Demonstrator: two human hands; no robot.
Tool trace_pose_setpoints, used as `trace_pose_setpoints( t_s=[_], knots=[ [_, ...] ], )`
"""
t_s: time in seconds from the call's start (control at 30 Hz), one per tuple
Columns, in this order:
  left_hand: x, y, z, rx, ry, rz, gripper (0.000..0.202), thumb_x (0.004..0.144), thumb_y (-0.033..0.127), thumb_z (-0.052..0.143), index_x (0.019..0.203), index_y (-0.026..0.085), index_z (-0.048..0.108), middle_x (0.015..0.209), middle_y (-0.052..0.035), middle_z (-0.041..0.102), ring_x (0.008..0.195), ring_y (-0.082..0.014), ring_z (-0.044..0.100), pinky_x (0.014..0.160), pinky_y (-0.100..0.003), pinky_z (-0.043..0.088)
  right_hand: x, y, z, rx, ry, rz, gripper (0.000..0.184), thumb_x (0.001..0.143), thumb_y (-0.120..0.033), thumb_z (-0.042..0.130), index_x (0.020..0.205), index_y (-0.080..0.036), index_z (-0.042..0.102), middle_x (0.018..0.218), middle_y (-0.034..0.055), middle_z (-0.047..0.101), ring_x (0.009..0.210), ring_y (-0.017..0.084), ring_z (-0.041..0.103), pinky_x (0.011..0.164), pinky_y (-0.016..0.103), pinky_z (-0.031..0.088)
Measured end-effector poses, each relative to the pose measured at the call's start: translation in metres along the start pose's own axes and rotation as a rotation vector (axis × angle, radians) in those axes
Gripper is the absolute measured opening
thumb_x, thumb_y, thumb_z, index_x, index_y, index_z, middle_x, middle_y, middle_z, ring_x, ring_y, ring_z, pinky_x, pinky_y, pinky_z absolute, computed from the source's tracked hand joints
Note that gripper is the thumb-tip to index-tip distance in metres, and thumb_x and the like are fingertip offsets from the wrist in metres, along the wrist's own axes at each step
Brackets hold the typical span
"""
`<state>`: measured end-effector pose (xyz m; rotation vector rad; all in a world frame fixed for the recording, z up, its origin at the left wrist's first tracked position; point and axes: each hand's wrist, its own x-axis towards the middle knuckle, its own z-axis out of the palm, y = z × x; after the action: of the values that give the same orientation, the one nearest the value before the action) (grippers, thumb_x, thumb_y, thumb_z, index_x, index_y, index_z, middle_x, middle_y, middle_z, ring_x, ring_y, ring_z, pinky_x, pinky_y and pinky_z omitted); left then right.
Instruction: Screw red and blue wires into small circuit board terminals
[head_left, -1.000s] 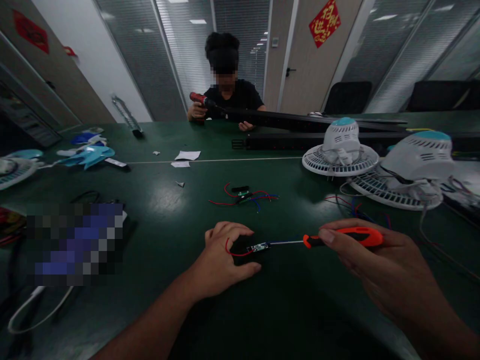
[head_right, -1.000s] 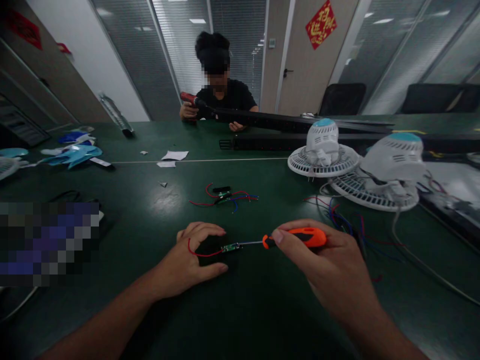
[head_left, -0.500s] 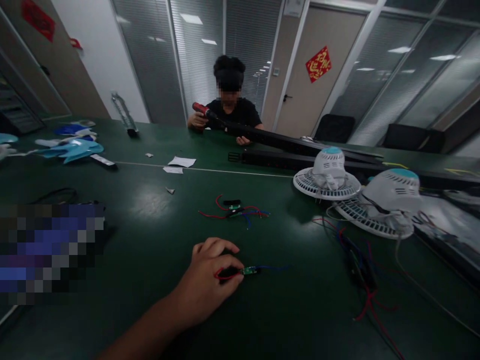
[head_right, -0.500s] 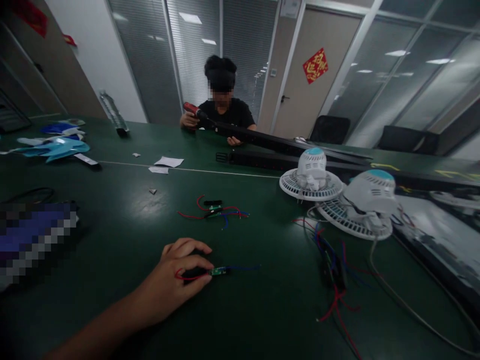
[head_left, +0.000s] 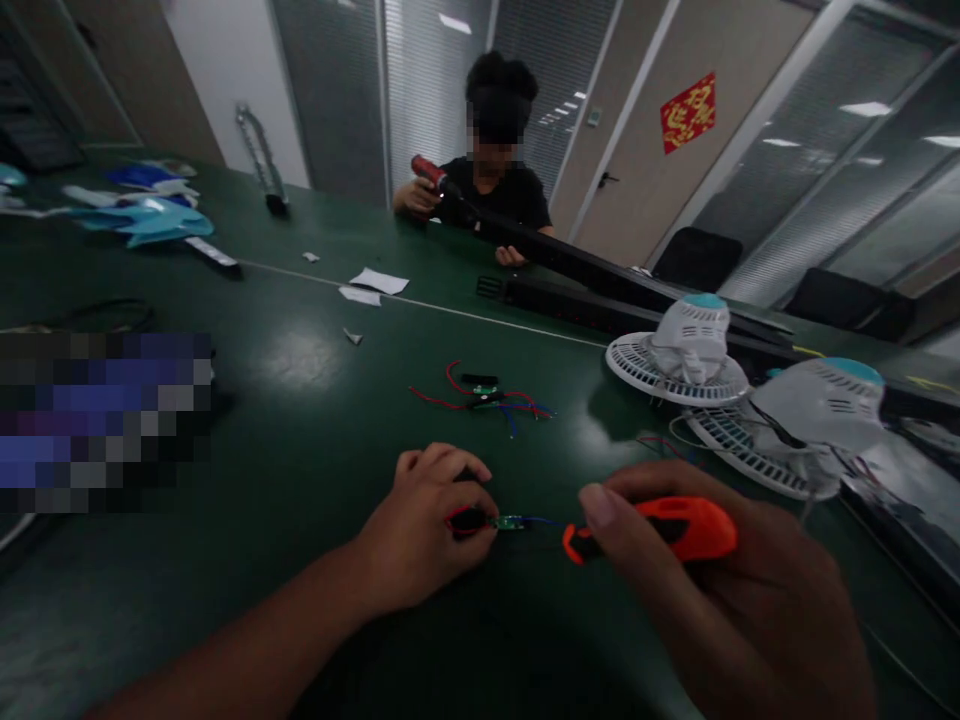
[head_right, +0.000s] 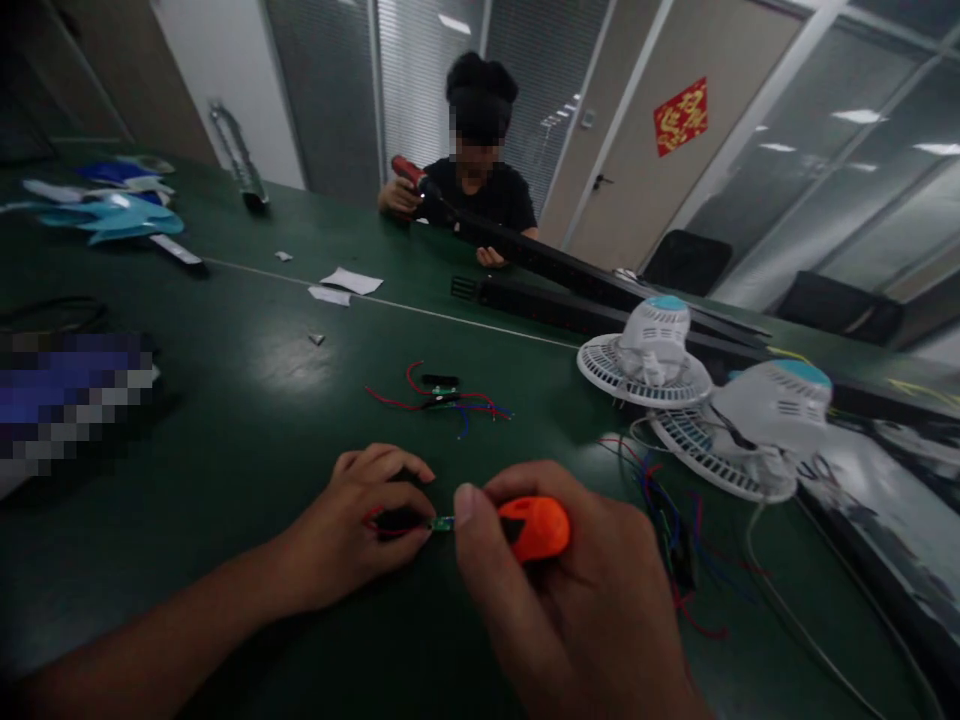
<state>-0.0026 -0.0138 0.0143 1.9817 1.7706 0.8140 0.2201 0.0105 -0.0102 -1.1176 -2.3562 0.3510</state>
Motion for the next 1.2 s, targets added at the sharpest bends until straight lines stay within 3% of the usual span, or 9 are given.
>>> trace_pose_setpoints(
  t_s=[0.07, 0.1, 0.17, 0.37, 0.73, 1.2],
  knots=[
    [0.002, 0.000, -0.002, -0.011, -0.022, -0.018, 0.012, 0.076, 0.024, 0.067, 0.085, 0.028, 0.073, 0.111, -0.0019, 0.062, 0.108, -0.0251, 0.050, 0.089, -0.044, 0.032, 0.075, -0.035, -0.038, -0.042, 0.074, -0.038, 0.028, 0.084, -0.040, 0.054, 0.061, -0.027, 0.066, 0.040, -0.0032, 0.057, 0.034, 0.016, 0.055, 0.032, 0.027, 0.032],
    [0.002, 0.000, -0.003, -0.016, -0.031, -0.027, 0.012, 0.076, 0.024, 0.067, 0.085, 0.029, 0.073, 0.110, -0.0020, 0.063, 0.108, -0.0252, 0.050, 0.089, -0.044, 0.032, 0.097, -0.047, -0.051, -0.058, 0.109, -0.056, 0.028, 0.084, -0.040, 0.054, 0.061, -0.026, 0.064, 0.040, -0.0037, 0.056, 0.032, 0.015, 0.053, 0.032, 0.027, 0.032],
    [0.003, 0.000, -0.004, -0.024, -0.051, -0.031, 0.013, 0.077, 0.025, 0.067, 0.087, 0.029, 0.074, 0.110, -0.0024, 0.062, 0.109, -0.0259, 0.050, 0.089, -0.045, 0.032, 0.112, -0.059, -0.066, -0.078, 0.169, -0.077, 0.027, 0.083, -0.038, 0.056, 0.060, -0.025, 0.060, 0.039, -0.0051, 0.054, 0.030, 0.013, 0.049, 0.033, 0.026, 0.030],
    [0.002, 0.000, -0.003, -0.022, -0.037, -0.032, 0.014, 0.076, 0.024, 0.068, 0.087, 0.030, 0.075, 0.111, -0.0019, 0.062, 0.109, -0.0262, 0.049, 0.089, -0.045, 0.032, 0.089, -0.055, -0.061, -0.056, 0.163, -0.087, 0.027, 0.083, -0.035, 0.058, 0.060, -0.022, 0.057, 0.038, -0.0061, 0.051, 0.028, 0.011, 0.047, 0.033, 0.025, 0.030],
    [0.002, -0.001, -0.003, -0.013, -0.054, -0.029, 0.014, 0.077, 0.026, 0.068, 0.087, 0.030, 0.074, 0.111, -0.0014, 0.061, 0.109, -0.0260, 0.049, 0.088, -0.046, 0.032, 0.096, -0.055, -0.062, -0.061, 0.210, -0.148, 0.024, 0.082, -0.029, 0.061, 0.059, -0.021, 0.057, 0.038, -0.0068, 0.050, 0.027, 0.009, 0.046, 0.031, 0.024, 0.026],
    [0.002, 0.000, -0.002, -0.019, -0.040, -0.027, 0.014, 0.076, 0.025, 0.068, 0.087, 0.030, 0.074, 0.110, -0.0014, 0.062, 0.108, -0.0262, 0.049, 0.087, -0.045, 0.032, 0.097, -0.048, -0.058, -0.035, 0.214, -0.108, 0.024, 0.080, -0.030, 0.062, 0.059, -0.021, 0.057, 0.038, -0.0081, 0.048, 0.028, 0.008, 0.043, 0.033, 0.022, 0.030]
  ],
)
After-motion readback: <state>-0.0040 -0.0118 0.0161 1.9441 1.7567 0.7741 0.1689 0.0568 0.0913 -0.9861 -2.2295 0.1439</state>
